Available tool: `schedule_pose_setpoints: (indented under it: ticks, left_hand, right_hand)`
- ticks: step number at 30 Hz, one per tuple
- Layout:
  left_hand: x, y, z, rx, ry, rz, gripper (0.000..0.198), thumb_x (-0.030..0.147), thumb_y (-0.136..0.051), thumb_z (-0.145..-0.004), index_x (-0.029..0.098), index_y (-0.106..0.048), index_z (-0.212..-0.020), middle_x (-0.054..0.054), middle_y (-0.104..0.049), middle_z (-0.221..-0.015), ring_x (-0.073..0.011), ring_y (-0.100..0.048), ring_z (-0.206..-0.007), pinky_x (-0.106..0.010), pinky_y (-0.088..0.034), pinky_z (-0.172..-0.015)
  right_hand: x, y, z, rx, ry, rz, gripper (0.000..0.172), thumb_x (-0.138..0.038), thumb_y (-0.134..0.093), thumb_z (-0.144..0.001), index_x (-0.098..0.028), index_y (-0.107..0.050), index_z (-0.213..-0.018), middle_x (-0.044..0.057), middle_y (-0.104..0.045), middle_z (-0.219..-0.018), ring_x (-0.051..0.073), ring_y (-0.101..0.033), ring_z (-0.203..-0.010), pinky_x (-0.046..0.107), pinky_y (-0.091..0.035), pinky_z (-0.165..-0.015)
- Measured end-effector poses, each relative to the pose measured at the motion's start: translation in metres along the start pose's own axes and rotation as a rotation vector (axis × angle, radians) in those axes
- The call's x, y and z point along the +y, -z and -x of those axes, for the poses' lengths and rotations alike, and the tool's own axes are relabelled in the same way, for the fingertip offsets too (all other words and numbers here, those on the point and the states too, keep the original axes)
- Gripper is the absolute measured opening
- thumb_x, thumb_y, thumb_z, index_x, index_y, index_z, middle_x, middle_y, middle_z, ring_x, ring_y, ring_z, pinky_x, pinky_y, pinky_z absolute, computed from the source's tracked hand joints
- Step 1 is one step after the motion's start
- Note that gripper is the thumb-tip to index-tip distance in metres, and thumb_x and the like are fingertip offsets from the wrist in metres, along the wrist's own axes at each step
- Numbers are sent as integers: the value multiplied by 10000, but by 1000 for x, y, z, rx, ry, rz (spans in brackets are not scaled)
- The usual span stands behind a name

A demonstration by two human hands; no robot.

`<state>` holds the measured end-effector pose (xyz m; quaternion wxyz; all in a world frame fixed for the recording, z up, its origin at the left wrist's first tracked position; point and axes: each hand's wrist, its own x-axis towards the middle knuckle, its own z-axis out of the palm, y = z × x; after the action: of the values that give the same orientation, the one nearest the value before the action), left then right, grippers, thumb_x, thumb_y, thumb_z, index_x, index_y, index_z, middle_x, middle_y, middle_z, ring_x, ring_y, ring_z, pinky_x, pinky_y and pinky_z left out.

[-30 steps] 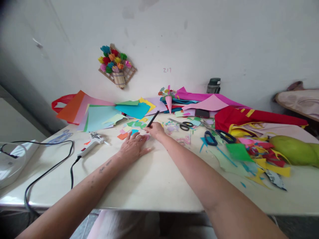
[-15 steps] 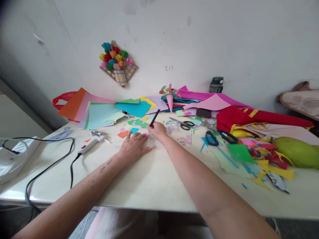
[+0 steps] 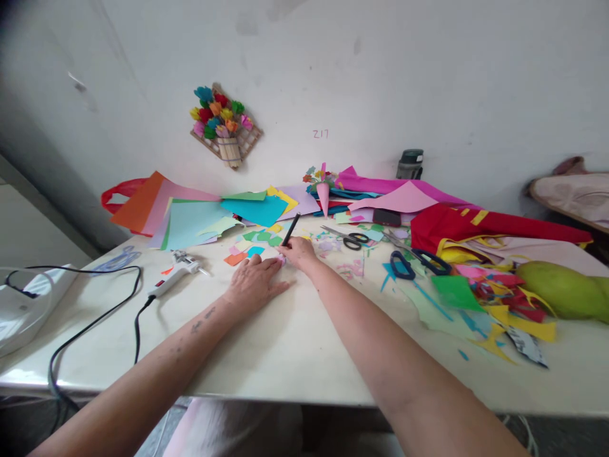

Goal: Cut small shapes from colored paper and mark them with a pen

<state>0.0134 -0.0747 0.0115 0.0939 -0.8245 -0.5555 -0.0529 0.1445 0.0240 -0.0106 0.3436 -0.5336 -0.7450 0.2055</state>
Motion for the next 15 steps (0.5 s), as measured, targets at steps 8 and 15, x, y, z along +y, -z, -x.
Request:
schedule_pose_setpoints:
  ticks: [8, 15]
  left_hand:
    - [1, 2, 0, -23, 17, 16, 528, 567, -392, -834, 248, -489, -1243, -35, -582, -1179, -289, -432, -1068, -410, -346, -877]
    - [1, 2, 1, -28, 19, 22, 516, 564, -382, -838, 260, -485, -1243, -39, -572, -1184, -284, -430, -1062, -409, -347, -876]
  right_hand:
    - [-1, 0, 0, -6, 7, 13, 214, -351, -597, -773, -192, -704, -867, 24, -708, -741, 149, -647, -773, 211, -443, -701]
    - [-1, 0, 0, -6, 6, 26, 214, -362, -594, -772, -200, -705, -857, 18, -708, -742, 147, -643, -773, 212, -441, -705]
